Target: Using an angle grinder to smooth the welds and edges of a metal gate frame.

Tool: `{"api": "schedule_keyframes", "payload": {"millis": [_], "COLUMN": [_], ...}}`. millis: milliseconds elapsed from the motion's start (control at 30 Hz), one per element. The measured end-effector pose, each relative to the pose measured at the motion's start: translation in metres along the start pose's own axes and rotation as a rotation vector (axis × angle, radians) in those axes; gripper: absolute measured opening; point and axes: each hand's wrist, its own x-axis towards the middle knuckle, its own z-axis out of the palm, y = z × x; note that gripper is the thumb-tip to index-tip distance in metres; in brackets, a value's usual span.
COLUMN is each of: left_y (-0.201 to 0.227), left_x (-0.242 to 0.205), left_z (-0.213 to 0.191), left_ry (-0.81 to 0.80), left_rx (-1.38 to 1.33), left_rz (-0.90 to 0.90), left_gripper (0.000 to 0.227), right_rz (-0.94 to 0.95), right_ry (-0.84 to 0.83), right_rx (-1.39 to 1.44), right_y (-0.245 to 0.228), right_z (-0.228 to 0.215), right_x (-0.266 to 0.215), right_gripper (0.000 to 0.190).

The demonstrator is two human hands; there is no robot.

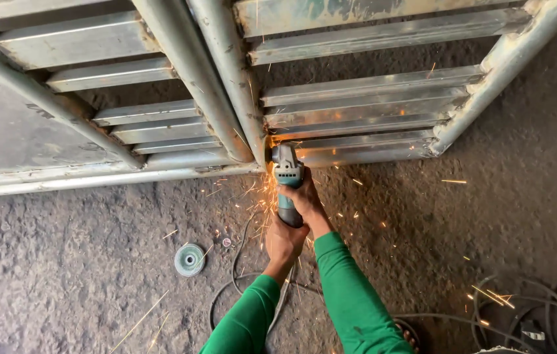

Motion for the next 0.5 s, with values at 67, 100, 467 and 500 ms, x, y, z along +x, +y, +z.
{"api": "schedule_keyframes", "payload": {"millis": [67,100,467,500], "left_y": [-0.005,-0.006,-0.007,-0.004], "left_x": [0.005,0.005,0.01,0.011], "left_z": [0.007,0.009,0.015,0.013], "left_ry": [0.036,0.035,0.046,0.046], "left_rx": [0.028,0.032,0.043,0.046], "left_rz": [-0.005,-0.004,-0.003,-0.003], "left_gripper": [0.056,0.056,0.058,0.058], "right_rz": [-0.001,0.0,-0.011,-0.011], "right_ry": [-0.015,-0.012,-0.036,-0.034], "right_rx": [0.02,0.023,0.072,0.074], "right_y": [0.008,0.006,0.002,0.008], "right_z": [-0.004,-0.004,-0.002,-0.002], "right_x": [0.001,0.0,0.006,0.013], "right_gripper": [0.08,0.08,0.085,0.085]}}
